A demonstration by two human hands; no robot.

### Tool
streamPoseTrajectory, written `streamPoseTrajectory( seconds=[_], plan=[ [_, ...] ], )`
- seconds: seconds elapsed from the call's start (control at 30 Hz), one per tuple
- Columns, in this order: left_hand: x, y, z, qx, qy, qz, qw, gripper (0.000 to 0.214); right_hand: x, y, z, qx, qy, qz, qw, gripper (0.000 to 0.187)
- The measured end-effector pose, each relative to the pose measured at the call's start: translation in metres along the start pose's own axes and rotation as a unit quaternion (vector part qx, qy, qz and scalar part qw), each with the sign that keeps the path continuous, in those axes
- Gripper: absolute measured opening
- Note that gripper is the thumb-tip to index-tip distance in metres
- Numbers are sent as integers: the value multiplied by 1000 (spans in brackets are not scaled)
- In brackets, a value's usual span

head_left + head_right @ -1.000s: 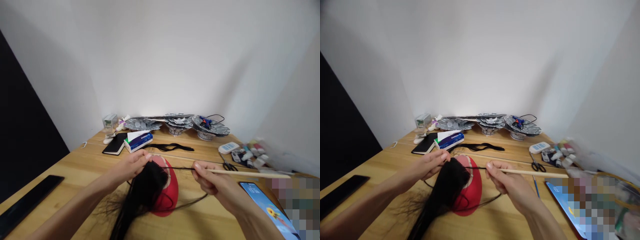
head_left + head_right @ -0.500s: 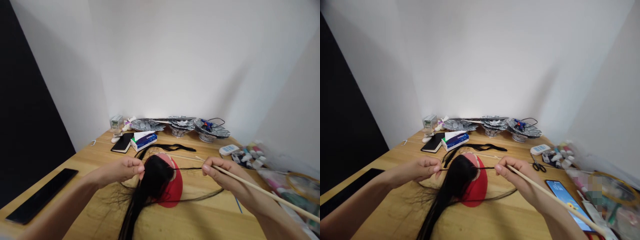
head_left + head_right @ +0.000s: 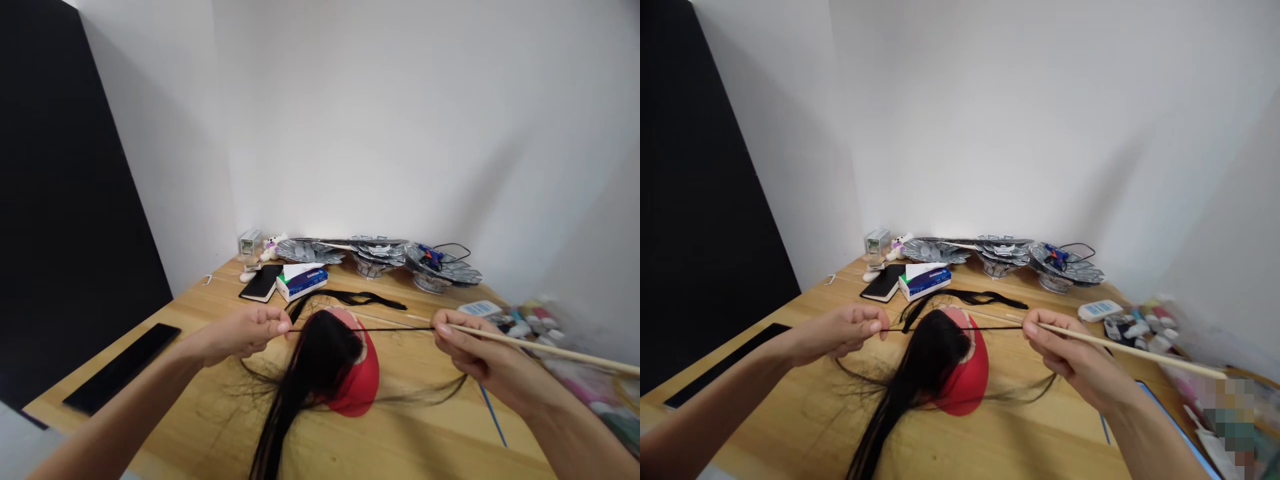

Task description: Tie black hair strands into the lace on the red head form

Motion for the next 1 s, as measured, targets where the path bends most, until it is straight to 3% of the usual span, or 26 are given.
streamPoseTrajectory(
  seconds=[0.17,0.3,0.63,0.9,1.0],
  plan=[
    [-18,8,-7,-38,7,-35,999,48,1,-21,-12,5,26,6,1000,53],
    [-29,-1,-16,-62,21,-55,996,54,3,-35,-19,1,35,13,999,55],
    [-55,-48,-39,-11,38,-115,993,64,8,-42,-60,18,90,42,995,53],
    [-57,-44,-53,1,28,-149,988,67,1,-41,-99,-3,98,71,993,55],
    [-59,-37,-65,33,17,-138,990,68,0,-41,-112,-6,93,74,993,57]
  ],
)
Point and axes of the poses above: each hand's wrist, its own y-axis away from the middle knuckle, its own z-axis out of the palm, x = y × z, the point moved 8 cm from there along -y, towards the middle knuckle, and after that the axes turned 10 degrees about -x, right-handed, at the moved point
